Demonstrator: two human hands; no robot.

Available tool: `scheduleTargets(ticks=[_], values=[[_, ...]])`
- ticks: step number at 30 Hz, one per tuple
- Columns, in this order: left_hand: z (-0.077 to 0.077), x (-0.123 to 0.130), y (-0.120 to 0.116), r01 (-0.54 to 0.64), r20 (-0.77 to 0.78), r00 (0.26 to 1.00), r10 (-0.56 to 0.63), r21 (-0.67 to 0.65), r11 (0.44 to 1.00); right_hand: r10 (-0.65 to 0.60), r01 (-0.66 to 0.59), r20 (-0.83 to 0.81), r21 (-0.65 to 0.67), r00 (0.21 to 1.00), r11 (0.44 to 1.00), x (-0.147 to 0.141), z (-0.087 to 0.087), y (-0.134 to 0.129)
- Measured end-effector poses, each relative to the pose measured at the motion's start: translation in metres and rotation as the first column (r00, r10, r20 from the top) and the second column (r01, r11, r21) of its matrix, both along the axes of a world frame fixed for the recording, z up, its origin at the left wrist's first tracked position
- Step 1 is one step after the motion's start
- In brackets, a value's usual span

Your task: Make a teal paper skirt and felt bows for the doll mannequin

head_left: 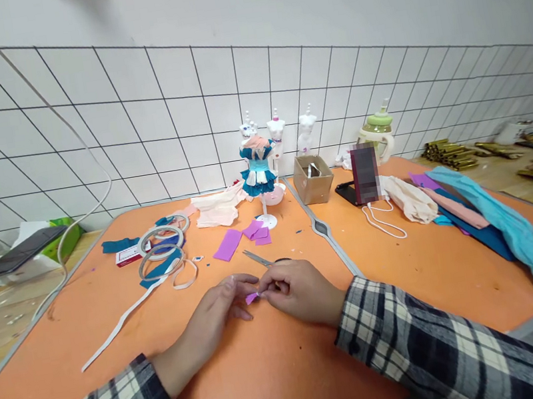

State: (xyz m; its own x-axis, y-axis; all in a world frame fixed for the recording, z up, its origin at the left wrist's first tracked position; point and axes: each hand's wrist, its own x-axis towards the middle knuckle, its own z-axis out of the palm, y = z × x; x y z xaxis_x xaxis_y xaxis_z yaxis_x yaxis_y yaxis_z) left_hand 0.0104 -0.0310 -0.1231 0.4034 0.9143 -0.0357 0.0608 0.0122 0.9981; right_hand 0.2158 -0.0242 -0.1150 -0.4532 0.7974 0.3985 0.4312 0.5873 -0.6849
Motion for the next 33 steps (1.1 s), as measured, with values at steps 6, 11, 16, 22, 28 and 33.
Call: scheduleTargets(ticks=[6,11,16,22,28,33], values=[[-0.002,-0.003,0.005,-0.120,0.157,0.978,0.139,-0.126,0.985,-0.152,-0.020,-0.349,-0.443,0.925,0.896,-0.003,-0.004,0.006],[0.000,0.013,-0.003,-0.197,0.104,0.973,0.204,-0.076,0.977,-0.252,-0.088,-0.478,-0.581,0.841,0.809,-0.015,-0.011,0.004],[0.002,0.022,-0.008,-0.311,0.068,0.946,0.317,-0.085,0.947,-0.287,-0.171,-0.520,-0.665,0.804,0.727,-0.022,-0.013,-0.002],[-0.001,0.018,-0.004,-0.309,0.193,0.927,0.322,-0.098,0.946,-0.383,-0.350,-0.609,-0.752,0.695,0.559,-0.021,-0.009,-0.006],[-0.003,0.019,-0.003,-0.292,0.192,0.935,0.299,-0.065,0.954,-0.436,-0.456,-0.628,-0.773,0.644,0.440,-0.021,-0.007,-0.010],[-0.004,0.014,-0.002,-0.229,0.229,0.946,0.231,-0.036,0.973,-0.301,-0.472,-0.623,-0.762,0.722,0.443,-0.021,-0.008,-0.015]])
